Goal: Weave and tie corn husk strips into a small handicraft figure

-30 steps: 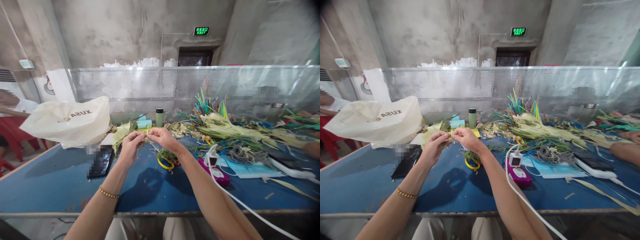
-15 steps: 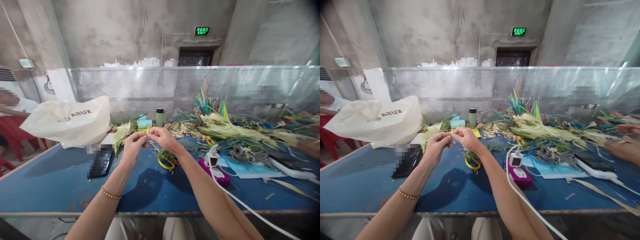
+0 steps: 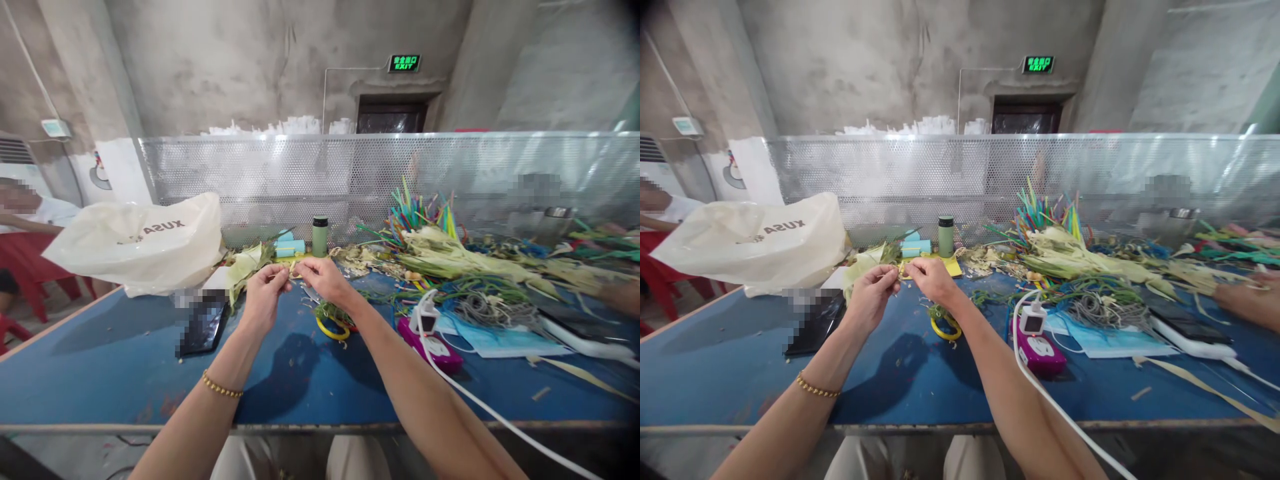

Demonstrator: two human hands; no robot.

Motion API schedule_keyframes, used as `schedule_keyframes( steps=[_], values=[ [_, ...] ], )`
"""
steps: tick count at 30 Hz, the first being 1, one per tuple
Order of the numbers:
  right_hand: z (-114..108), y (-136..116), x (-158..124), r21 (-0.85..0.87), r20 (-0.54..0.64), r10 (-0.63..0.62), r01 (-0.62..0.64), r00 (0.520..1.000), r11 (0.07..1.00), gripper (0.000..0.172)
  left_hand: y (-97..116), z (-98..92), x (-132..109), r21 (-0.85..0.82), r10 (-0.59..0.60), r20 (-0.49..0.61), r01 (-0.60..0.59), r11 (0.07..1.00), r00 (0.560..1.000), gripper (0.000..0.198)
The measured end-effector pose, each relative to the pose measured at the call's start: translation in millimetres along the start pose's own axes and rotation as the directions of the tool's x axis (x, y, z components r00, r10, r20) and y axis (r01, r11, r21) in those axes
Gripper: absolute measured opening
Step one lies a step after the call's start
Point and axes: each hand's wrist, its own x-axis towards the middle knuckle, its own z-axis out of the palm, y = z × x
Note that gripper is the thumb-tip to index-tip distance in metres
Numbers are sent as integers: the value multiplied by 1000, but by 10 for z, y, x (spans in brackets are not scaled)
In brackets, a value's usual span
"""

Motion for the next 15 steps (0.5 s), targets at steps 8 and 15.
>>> schedule_keyframes(
  steps=[8, 15],
  values=[
    [-37, 44, 7, 262, 2, 87, -84, 996, 961, 30, 45, 12, -41, 2, -116, 133, 117, 993, 984, 25],
    [-70, 43, -12, 343, 82, 96, -118, 992, 932, 25, 30, -1, -46, -13, -215, 201, 222, 975, 956, 23]
  ],
)
